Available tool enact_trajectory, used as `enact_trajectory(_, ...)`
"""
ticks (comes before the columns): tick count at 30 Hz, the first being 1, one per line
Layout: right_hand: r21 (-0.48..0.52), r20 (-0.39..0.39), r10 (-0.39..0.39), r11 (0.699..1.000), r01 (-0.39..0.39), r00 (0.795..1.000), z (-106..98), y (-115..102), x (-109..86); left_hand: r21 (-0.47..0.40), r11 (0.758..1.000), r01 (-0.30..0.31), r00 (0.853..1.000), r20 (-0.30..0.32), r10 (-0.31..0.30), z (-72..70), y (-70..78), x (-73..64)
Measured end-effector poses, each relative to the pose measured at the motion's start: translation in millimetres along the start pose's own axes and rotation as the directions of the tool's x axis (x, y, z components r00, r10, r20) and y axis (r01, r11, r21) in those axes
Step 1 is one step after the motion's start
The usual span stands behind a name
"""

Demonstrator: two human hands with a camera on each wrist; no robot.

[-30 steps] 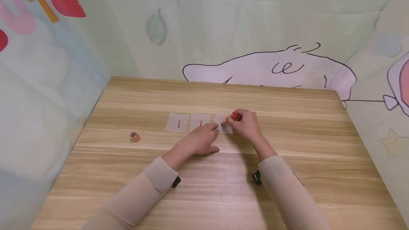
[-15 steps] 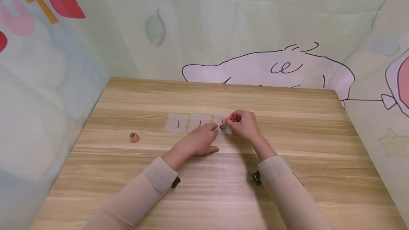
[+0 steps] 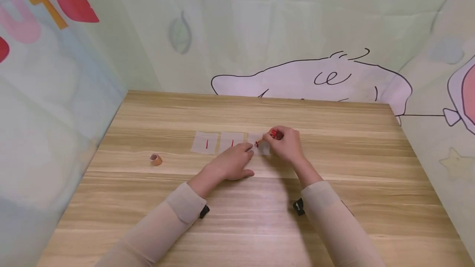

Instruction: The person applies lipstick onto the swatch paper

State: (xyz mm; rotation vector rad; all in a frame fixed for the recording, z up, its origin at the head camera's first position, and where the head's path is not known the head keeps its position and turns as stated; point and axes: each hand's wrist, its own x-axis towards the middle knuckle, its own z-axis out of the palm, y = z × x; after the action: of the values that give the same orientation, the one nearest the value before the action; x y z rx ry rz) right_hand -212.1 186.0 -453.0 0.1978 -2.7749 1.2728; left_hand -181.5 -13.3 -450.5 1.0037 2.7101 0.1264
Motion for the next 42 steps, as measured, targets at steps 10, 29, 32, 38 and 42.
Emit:
enact_trajectory(10,0.023,-0.056,0.018,1.000,-0.017,0.998,0,0,1.0,0.009,1.000,0.001,1.000,0.001,-0.001,0.5,-1.7,-1.2)
enact_trajectory(29,0.085,-0.052,0.038,0.996,-0.034,0.998,1,-1,0.6,-0.108,0.993,0.056,0.987,-0.147,-0.072,-8.4,-22.3,-10.8)
enact_trajectory(32,0.103,-0.053,0.036,0.994,-0.031,0.998,1,-1,0.0,-0.140,0.988,0.064,0.976,-0.196,-0.091,-12.3,-27.6,-14.5)
enact_trajectory(38,0.160,-0.056,0.010,0.987,-0.001,0.998,2,-1,-2.3,-0.169,0.983,0.068,0.957,-0.268,-0.112,-13.9,-35.3,-19.4)
enact_trajectory(42,0.202,-0.067,-0.012,0.979,0.025,0.998,3,-2,-3.0,-0.175,0.982,0.069,0.942,-0.313,-0.122,-14.2,-38.9,-21.9)
